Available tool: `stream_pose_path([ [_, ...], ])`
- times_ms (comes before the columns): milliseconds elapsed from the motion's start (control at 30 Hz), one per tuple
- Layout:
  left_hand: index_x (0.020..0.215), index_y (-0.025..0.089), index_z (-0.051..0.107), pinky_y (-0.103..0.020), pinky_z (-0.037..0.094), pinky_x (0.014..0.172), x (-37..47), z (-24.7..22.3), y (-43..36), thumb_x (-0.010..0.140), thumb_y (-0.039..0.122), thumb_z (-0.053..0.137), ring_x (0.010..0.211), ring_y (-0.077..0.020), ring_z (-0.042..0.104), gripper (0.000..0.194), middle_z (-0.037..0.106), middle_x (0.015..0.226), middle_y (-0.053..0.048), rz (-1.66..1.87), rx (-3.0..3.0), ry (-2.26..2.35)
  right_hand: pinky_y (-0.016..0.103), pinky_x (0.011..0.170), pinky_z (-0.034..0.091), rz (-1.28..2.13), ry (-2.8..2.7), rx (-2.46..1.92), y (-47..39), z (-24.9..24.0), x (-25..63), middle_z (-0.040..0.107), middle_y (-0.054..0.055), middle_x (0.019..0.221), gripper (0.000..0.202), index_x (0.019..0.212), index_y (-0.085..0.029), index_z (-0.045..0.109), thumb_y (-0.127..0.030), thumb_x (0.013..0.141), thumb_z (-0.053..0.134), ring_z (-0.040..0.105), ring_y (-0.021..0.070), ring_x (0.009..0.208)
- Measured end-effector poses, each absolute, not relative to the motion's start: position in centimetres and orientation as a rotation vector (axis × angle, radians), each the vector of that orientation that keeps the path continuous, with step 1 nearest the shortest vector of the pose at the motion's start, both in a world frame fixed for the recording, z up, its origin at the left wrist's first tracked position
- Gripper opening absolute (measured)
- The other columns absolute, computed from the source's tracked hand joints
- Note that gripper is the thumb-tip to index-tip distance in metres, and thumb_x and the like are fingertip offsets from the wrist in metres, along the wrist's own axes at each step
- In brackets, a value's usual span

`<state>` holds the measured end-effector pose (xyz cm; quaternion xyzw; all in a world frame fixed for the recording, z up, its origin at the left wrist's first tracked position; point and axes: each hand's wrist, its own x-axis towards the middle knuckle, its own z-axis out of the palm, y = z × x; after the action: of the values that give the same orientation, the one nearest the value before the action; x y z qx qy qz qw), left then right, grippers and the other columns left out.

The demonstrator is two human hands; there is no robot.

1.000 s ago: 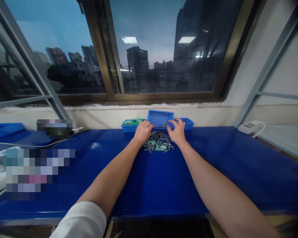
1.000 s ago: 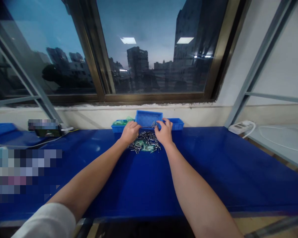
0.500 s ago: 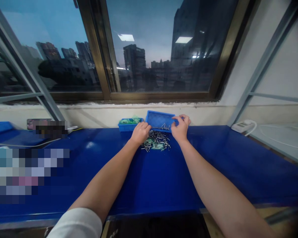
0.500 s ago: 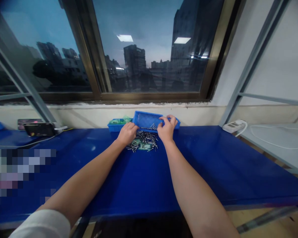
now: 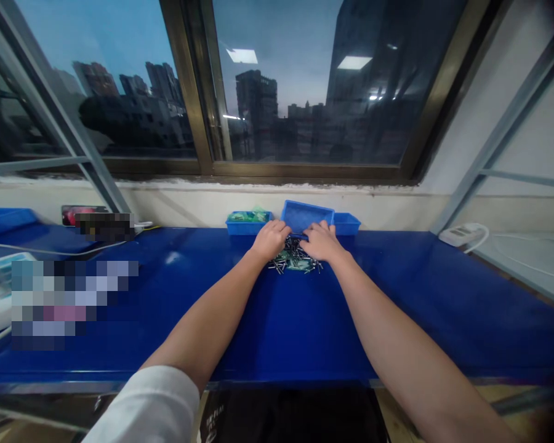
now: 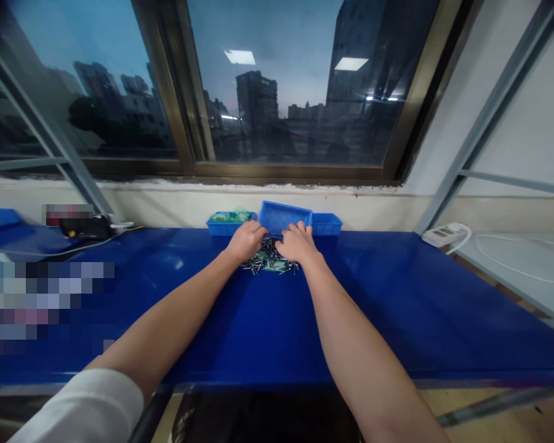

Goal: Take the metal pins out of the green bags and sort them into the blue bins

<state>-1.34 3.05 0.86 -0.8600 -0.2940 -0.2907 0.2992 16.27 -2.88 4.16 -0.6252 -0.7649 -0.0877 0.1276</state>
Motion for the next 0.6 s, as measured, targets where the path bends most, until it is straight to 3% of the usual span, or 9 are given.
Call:
stream_pose_path([
  [600,0.087,0.014,0.064,-0.033,0.046,0.077,-2.5,1.2,3.6,0.075,0.004,0.046,0.084,-0.0213,0.053,0.024,0.056,0.08,-0.009,-0.938,-2.416,-0.928,0.03,0.082,0.041,-0.118,-2.07,-1.559,-1.8,3.5,18.4,0.067,0.005,0.084,0.018,0.09,-0.019,0.067,-0.02,0.073,0.059,0.057,0.0198,0.089],
])
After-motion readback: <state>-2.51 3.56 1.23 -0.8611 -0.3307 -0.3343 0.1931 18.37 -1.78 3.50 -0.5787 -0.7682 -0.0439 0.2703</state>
